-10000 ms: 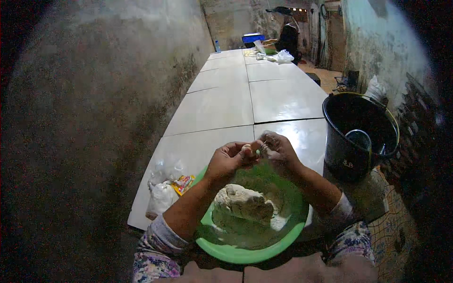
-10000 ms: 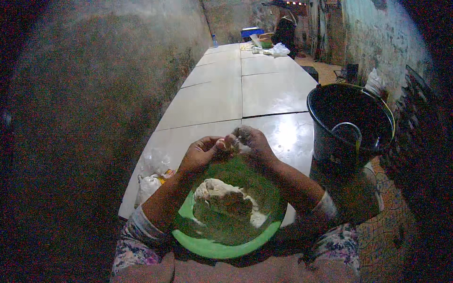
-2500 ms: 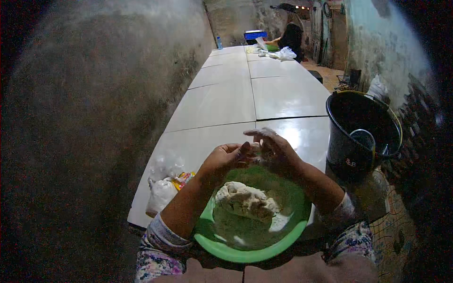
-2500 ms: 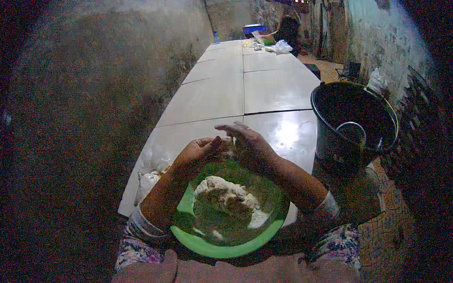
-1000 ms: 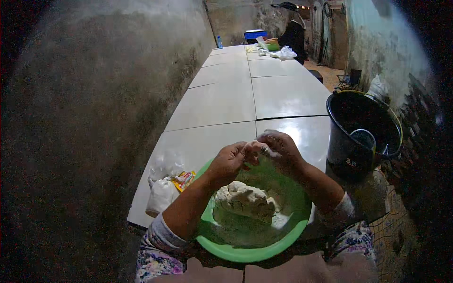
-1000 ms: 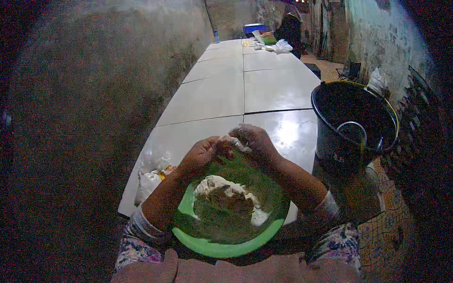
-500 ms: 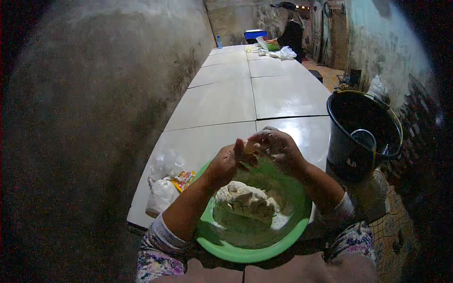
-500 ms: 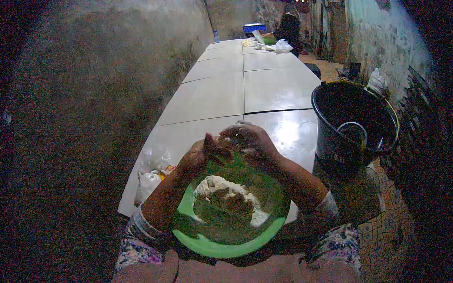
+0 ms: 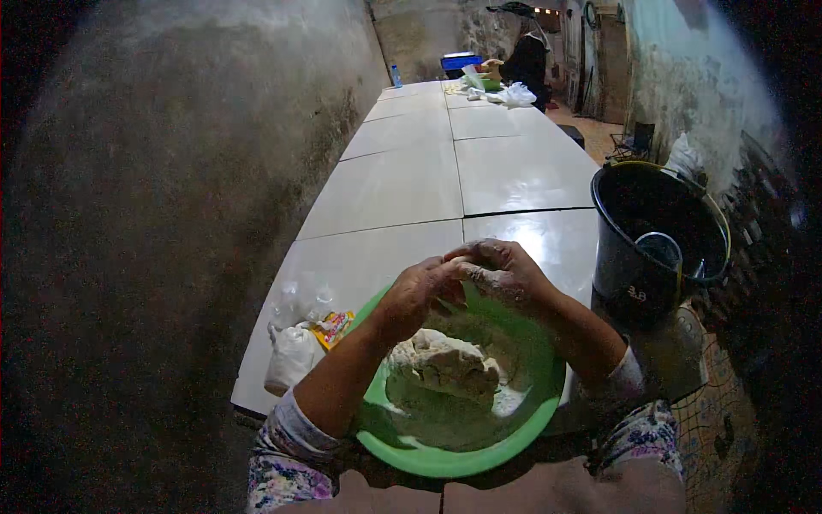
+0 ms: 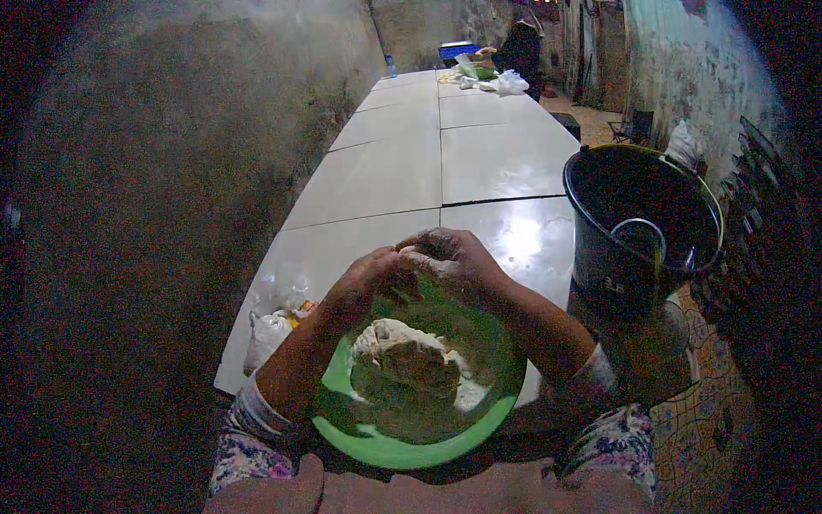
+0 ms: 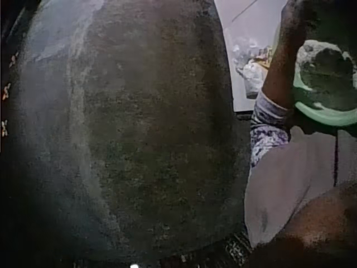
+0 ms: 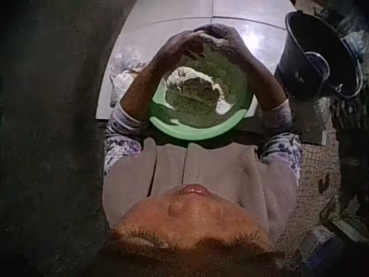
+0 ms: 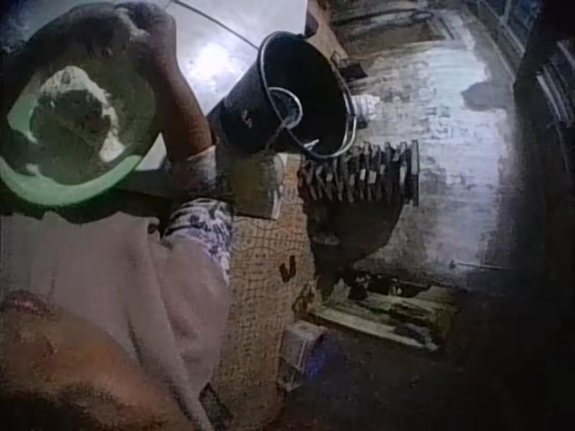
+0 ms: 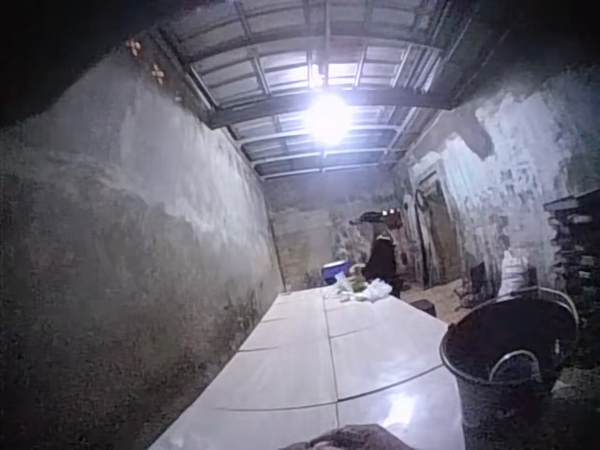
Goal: The person adds flour and liquid into a bowl, then kneads the mixture by hand into a dough, occasionally adding more flour from a bag.
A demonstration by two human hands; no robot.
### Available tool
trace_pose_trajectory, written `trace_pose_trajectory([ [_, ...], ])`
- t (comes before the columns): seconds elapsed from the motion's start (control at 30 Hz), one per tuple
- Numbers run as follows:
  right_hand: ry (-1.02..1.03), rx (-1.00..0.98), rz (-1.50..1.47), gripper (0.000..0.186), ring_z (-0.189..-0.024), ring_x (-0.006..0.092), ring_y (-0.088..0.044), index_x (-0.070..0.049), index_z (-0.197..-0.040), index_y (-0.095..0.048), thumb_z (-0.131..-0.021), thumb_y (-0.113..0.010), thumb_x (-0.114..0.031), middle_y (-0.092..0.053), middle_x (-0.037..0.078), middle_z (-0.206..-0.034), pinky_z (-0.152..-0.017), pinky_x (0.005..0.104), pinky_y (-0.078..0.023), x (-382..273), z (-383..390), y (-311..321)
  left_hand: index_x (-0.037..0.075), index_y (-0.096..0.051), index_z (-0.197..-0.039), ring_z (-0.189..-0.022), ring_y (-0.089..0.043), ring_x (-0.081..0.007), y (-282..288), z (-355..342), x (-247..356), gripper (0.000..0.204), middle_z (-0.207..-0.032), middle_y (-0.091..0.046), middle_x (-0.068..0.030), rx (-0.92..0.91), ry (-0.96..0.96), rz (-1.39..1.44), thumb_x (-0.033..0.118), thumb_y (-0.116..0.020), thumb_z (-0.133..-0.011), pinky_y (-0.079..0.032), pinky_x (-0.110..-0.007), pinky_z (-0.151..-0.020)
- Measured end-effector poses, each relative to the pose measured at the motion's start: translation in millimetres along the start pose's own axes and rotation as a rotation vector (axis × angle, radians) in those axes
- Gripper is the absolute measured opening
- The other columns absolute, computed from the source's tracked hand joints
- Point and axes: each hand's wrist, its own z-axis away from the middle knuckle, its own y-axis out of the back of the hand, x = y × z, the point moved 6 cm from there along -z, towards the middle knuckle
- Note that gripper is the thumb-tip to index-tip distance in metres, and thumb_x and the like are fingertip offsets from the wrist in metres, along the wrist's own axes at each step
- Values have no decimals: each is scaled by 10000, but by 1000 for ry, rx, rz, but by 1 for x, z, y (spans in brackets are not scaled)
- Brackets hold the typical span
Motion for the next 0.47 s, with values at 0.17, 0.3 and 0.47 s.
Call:
trace_pose_trajectory([
  [0.17, 39, -58, -41, 291, -737, 73, -567, -3, -1091, -630, -882, -648, -206, -670, 34, -907, -634, 224, -453, 2, 1, 0, -33, -533, -1160, -735, -579, -141, 0, -8, -9, 426, -852, -614, -79, 7, -131, -159, 329, -365, -1009, -501, -303, -673],
  [0.3, -5, -60, -21, 282, -730, 69, -566, -8, -1097, -631, -894, -632, -204, -672, 30, -903, -622, 218, -448, 3, -2, -3, 8, -492, -1255, -811, -614, -128, 1, -5, -5, 426, -996, -623, -72, -6, -114, -259, 329, -358, -1010, -528, -279, -717],
  [0.47, -85, -53, -51, 310, -793, 110, -615, -16, -1158, -603, -912, -604, -205, -668, 63, -955, -697, 217, -486, 9, -2, 3, 27, -357, -1367, -875, -623, -180, -3, -2, -8, 555, -1065, -613, -107, -54, 32, -158, 409, -428, -971, -521, -334, -795],
])
